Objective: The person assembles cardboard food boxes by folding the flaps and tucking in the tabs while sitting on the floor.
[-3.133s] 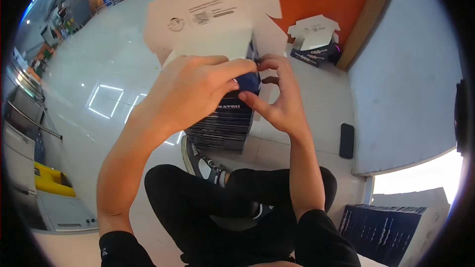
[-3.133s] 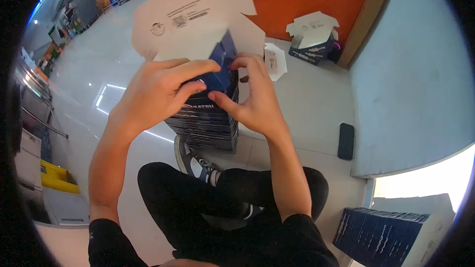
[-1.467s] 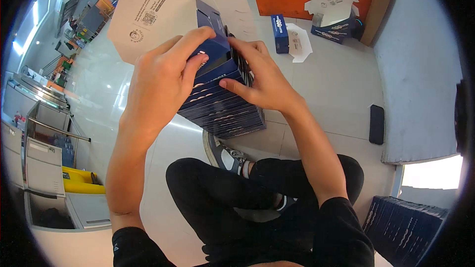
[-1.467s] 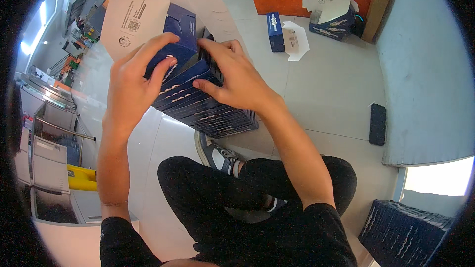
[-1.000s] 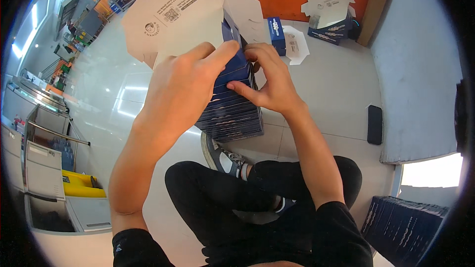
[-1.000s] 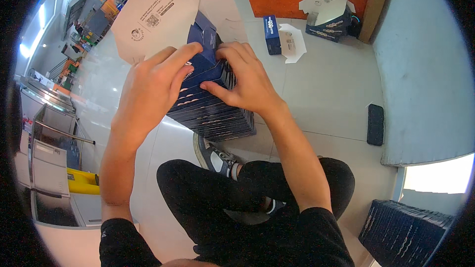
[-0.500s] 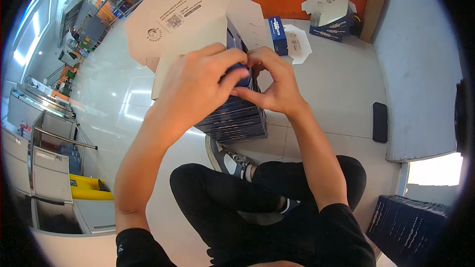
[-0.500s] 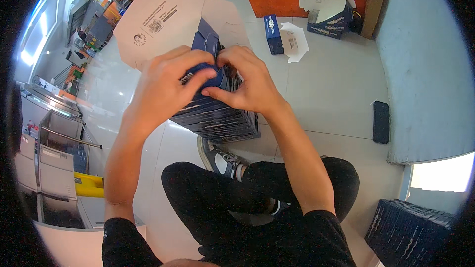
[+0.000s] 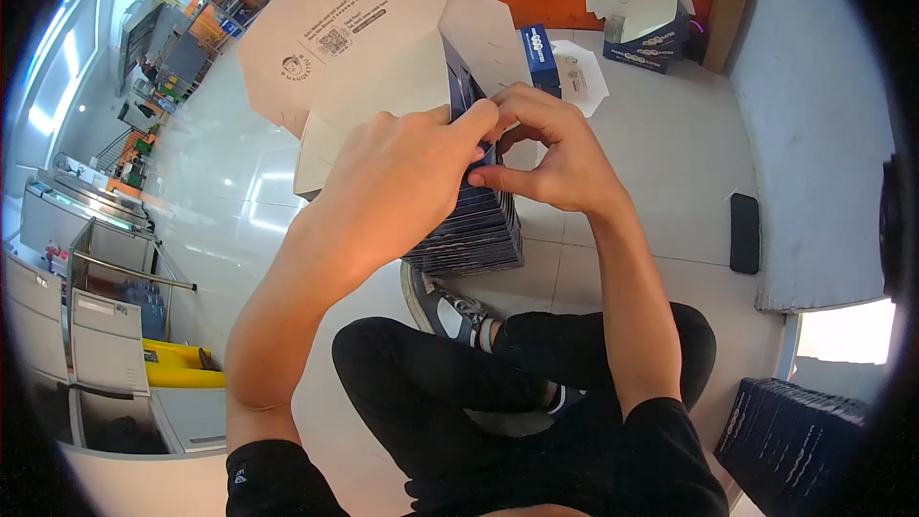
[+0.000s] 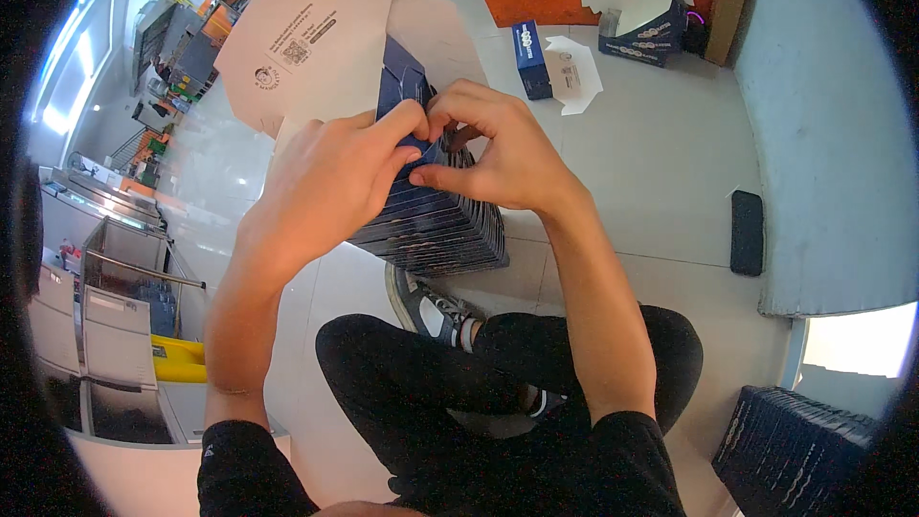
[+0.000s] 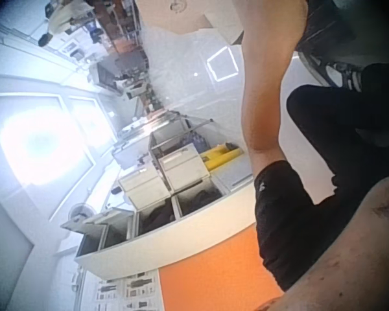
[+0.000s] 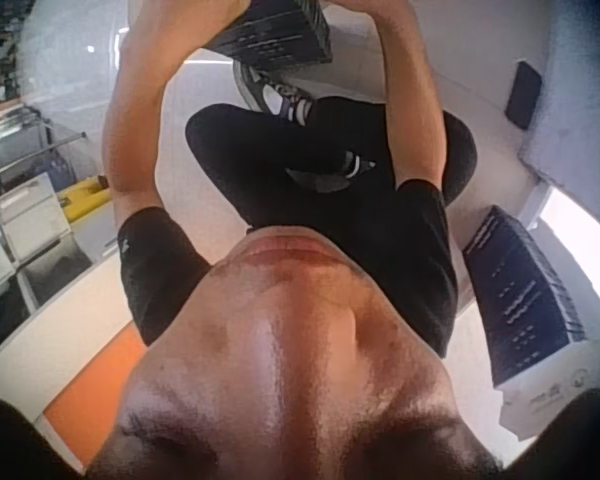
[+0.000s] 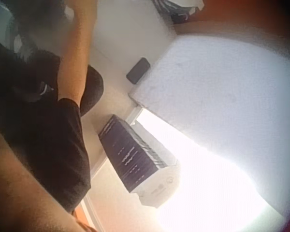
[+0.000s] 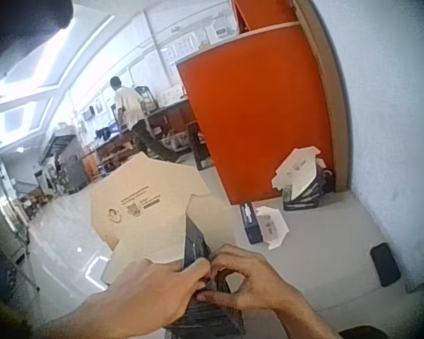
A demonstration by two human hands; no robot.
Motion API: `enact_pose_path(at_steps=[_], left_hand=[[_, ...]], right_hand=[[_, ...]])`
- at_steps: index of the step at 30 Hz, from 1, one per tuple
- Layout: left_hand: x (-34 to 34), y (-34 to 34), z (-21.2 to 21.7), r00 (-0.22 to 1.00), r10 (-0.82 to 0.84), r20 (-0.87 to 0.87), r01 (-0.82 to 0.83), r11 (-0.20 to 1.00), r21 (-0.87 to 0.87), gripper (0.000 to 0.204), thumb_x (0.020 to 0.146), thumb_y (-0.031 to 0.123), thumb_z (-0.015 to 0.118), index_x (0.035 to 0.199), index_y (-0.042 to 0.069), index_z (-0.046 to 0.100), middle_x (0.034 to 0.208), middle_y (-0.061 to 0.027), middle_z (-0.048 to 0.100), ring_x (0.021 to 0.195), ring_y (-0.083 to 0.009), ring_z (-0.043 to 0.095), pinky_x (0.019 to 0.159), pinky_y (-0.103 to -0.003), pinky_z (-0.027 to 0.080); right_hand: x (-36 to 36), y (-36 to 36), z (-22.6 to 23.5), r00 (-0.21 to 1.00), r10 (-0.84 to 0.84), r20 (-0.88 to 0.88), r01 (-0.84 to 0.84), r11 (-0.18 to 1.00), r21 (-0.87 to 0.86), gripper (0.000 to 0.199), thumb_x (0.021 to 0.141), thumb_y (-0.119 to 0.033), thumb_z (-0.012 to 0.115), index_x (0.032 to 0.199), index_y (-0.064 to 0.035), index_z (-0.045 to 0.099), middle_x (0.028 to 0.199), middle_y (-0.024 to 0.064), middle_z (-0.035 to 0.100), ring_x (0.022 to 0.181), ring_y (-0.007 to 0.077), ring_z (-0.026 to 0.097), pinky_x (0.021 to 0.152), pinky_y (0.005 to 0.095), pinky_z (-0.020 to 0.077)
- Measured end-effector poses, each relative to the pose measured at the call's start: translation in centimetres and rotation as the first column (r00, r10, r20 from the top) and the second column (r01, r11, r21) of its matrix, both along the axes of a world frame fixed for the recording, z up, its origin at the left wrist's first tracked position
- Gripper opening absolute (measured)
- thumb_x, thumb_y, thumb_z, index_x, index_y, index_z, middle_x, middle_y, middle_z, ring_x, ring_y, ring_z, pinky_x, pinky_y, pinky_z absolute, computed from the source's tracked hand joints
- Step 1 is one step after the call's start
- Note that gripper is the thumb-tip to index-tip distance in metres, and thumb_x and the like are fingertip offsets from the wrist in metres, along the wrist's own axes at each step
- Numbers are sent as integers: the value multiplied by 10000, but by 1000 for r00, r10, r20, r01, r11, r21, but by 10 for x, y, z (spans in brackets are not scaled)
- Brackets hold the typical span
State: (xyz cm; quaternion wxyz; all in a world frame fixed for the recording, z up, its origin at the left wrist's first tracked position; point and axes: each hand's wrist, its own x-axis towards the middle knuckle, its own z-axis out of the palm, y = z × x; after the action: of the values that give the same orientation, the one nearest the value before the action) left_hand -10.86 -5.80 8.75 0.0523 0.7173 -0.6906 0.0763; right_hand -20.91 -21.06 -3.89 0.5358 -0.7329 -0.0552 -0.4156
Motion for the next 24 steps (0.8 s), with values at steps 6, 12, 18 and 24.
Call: enact_pose_path(at_steps=[6, 12, 18, 24], left_hand=[[-3, 1, 4, 997, 29, 72, -38, 990, 134, 126, 1036, 182, 574, 1148, 124, 569, 821, -189, 704, 769, -454, 667, 663, -541, 482], [-2, 5, 19, 998, -12, -56, 27, 963, 268, 154, 1057, 177, 536, 1183, 89, 547, 827, -221, 703, 774, -469, 669, 667, -545, 480], [12, -2, 34, 966, -65, -249, 154, 921, 358, 198, 1052, 176, 542, 1218, 68, 549, 830, -235, 702, 780, -450, 689, 682, -532, 500], [-3, -5, 21, 994, -97, 52, 71, 927, 369, 200, 1012, 130, 581, 1207, 93, 609, 814, -182, 704, 721, -402, 689, 659, -461, 523]], right_hand=[[-4, -2, 3, 999, 19, -46, -20, 1000, -14, 353, 703, -59, 926, 934, -40, 660, 1027, 52, 649, 948, 192, 654, 788, 319, 581], [-11, 1, 8, 992, -126, -26, 119, 976, -183, 390, 653, -85, 940, 928, -21, 671, 1070, 85, 646, 969, 250, 663, 839, 356, 568], [-11, 3, 9, 986, -167, 8, 165, 962, -217, 369, 655, -127, 919, 909, -16, 675, 1066, 93, 647, 963, 295, 657, 841, 389, 534], [-12, 2, 6, 992, -130, -2, 127, 975, -184, 347, 661, -102, 916, 896, -7, 680, 1085, 97, 649, 992, 278, 654, 866, 376, 532]])
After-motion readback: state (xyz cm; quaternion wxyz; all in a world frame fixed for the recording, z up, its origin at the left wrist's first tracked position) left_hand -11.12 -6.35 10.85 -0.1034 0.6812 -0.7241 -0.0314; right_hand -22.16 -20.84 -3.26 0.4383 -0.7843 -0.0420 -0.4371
